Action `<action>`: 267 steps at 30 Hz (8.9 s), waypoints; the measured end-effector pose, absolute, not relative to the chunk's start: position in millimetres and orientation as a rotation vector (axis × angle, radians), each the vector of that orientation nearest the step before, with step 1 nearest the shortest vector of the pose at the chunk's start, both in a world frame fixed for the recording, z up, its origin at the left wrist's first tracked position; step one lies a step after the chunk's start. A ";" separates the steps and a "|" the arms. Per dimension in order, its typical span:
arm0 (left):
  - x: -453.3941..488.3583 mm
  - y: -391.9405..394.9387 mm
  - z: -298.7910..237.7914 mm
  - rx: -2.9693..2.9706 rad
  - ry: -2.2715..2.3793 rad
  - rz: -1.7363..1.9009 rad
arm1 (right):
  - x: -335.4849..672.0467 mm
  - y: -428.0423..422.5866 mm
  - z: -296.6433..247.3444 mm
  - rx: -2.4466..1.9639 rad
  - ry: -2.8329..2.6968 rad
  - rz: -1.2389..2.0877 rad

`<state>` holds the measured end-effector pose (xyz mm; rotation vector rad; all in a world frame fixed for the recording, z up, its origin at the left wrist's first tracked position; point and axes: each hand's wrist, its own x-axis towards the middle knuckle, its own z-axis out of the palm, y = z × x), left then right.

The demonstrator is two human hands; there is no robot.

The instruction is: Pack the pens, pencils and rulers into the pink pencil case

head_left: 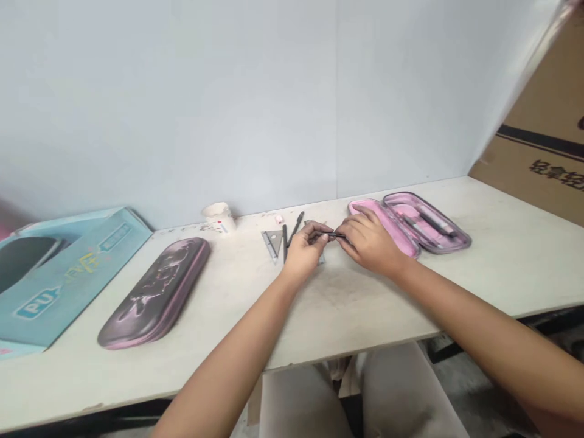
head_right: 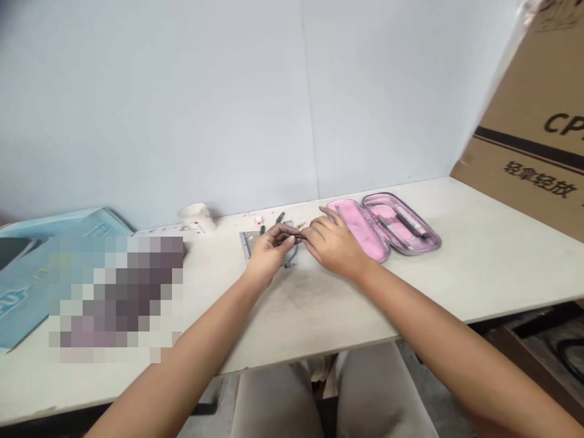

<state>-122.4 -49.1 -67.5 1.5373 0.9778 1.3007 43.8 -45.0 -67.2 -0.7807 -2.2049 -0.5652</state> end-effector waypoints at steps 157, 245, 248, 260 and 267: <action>-133.2 -63.0 -85.8 1.492 0.869 1.105 | 21.6 -52.6 -42.7 -1.394 -2.235 0.893; 23.9 -21.4 -57.0 1.265 0.723 0.944 | 203.3 -38.8 -63.4 -1.875 -1.960 -0.167; -1.4 -25.3 -48.1 1.321 0.745 0.968 | 190.1 -34.9 -53.0 -1.773 -2.014 -0.277; -209.3 -53.3 -22.9 1.283 1.045 1.273 | 0.7 11.9 -22.8 -1.193 -2.439 0.003; -324.3 -63.4 -18.1 1.280 1.373 1.404 | -147.7 29.6 -13.9 -1.003 -2.614 -0.029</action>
